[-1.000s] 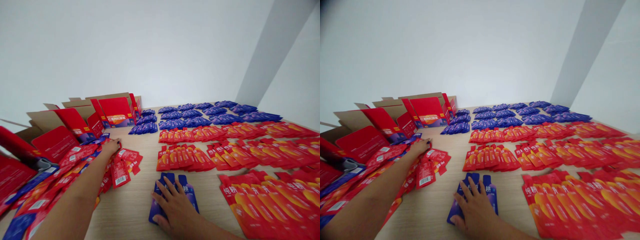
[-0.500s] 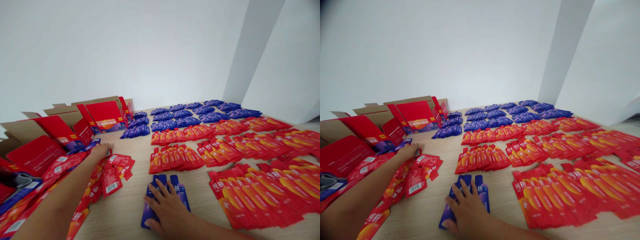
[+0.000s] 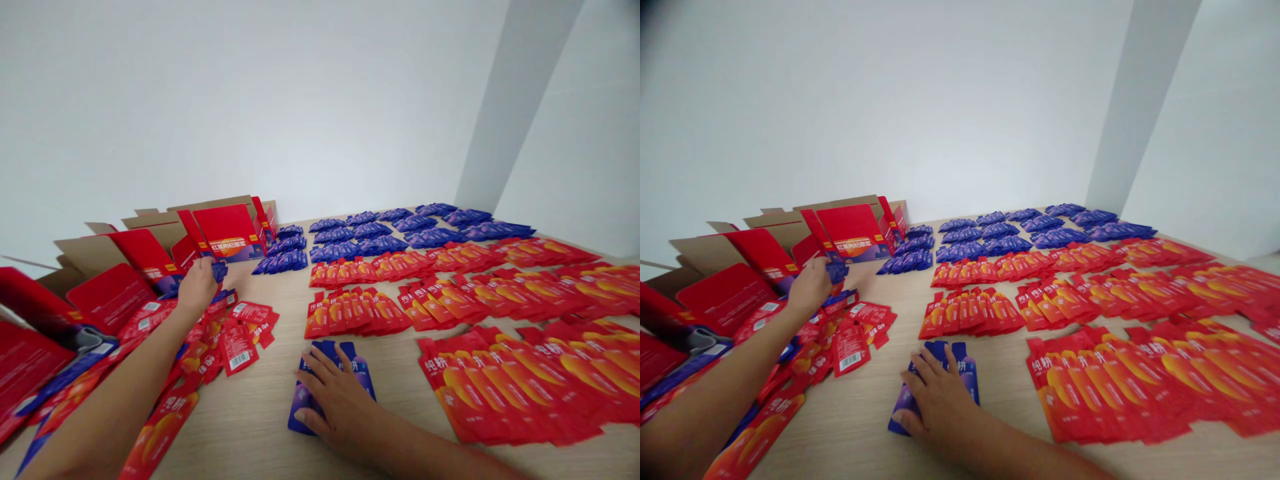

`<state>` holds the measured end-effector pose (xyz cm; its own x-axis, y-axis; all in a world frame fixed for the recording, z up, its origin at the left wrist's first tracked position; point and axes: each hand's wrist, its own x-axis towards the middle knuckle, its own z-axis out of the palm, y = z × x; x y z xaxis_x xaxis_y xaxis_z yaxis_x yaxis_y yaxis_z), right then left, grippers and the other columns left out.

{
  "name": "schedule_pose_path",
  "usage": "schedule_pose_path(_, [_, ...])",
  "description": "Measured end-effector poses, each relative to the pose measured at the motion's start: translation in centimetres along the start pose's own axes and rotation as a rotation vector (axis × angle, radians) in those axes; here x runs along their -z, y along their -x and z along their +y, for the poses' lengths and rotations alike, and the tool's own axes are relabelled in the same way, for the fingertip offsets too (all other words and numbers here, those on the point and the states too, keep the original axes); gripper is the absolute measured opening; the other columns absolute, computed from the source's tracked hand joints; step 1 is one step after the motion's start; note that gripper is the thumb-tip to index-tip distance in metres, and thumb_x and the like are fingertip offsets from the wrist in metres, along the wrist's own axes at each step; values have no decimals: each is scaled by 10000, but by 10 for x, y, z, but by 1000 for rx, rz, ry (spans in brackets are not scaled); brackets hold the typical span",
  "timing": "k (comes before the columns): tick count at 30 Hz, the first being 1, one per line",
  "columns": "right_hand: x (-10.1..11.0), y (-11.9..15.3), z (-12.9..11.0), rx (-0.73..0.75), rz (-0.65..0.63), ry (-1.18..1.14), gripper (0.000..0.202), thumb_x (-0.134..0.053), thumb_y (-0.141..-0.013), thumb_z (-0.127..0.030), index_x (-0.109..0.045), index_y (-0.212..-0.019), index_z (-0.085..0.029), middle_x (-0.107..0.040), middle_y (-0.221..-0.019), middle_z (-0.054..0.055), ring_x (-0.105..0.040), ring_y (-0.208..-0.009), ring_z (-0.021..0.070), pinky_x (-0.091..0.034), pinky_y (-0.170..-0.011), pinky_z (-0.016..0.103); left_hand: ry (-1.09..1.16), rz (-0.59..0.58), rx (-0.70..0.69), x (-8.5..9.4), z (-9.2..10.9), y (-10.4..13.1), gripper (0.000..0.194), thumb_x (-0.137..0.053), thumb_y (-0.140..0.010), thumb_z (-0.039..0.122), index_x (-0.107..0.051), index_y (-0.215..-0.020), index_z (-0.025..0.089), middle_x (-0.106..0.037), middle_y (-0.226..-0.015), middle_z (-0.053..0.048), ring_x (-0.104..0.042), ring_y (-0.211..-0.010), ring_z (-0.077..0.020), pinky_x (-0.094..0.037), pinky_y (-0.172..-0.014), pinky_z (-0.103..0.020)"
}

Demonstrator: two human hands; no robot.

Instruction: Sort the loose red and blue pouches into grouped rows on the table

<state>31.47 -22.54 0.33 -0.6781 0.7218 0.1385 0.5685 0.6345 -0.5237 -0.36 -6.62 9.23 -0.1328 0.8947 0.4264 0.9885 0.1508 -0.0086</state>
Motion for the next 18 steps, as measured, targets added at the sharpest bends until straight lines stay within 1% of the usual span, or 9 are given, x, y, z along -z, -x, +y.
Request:
schedule_pose_path(3, [5,0,-1,-1,87,6,487,-383,-943,-460,-454,-1357,-214,-363,-1484,91,-234,-1395,241,-92,-1146,503,29,115,-40,4,15,6,403,-311,-858,132,-381,-1253,98,-497,-1239,-175,-526,-1132,-278,-447,-897,-346])
schedule_pose_path(5, [6,-1,1,-20,125,19,455,-393,-944,-424,-482,-1332,-204,-394,-1464,95,-266,-1380,234,-133,-1148,475,43,120,-66,0,20,9,381,-321,-844,115,-428,-1210,106,-519,-1211,-168,-545,-1106,-276,-456,-879,-341])
schedule_pose_path(6, [5,-1,2,-33,133,20,443,-392,-946,-415,-492,-1322,-203,-413,-1450,95,-283,-1372,233,-152,-1145,470,46,101,-59,-3,19,11,371,-325,-834,103,-450,-1183,108,-528,-1195,-168,-548,-1100,-279,-456,-877,-343])
schedule_pose_path(8, [3,-1,6,-59,140,12,432,-389,-949,-412,-504,-1309,-203,-439,-1431,92,-306,-1359,232,-186,-1138,464,50,44,-5,-6,12,12,353,-328,-827,96,-472,-1149,119,-530,-1181,-159,-544,-1103,-284,-450,-883,-350])
schedule_pose_path(10, [1,-2,10,-72,149,1,422,-393,-948,-404,-514,-1297,-198,-446,-1425,89,-320,-1351,228,-202,-1134,453,62,13,78,-5,-3,13,323,-330,-835,114,-474,-1124,132,-527,-1168,-143,-550,-1085,-299,-454,-870,-375])
schedule_pose_path(13, [1,-3,12,-72,167,-13,410,-407,-944,-382,-524,-1284,-186,-447,-1423,95,-333,-1342,227,-204,-1135,445,77,-6,202,3,-30,16,258,-351,-816,107,-486,-1034,137,-555,-1069,-125,-576,-1014,-340,-467,-820,-447])
schedule_pose_path(15, [1,-3,11,-70,168,-26,403,-415,-941,-376,-532,-1277,-186,-458,-1412,102,-338,-1339,234,-207,-1133,453,129,5,269,10,-43,18,217,-402,-768,80,-495,-952,148,-572,-1012,-114,-574,-1012,-368,-459,-822,-489])
schedule_pose_path(17, [1,-3,8,-66,168,-50,394,-427,-934,-368,-540,-1268,-191,-478,-1393,105,-348,-1332,244,-218,-1128,464,227,35,298,14,-46,20,205,-449,-727,68,-496,-900,167,-581,-1002,-88,-553,-1062,-374,-446,-862,-494])
schedule_pose_path(18, [1,-3,7,-67,175,-67,386,-434,-930,-354,-542,-1263,-192,-490,-1381,106,-359,-1324,247,-229,-1124,466,289,48,299,15,-42,21,197,-473,-723,83,-499,-894,176,-587,-1003,-67,-544,-1083,-362,-444,-882,-481])
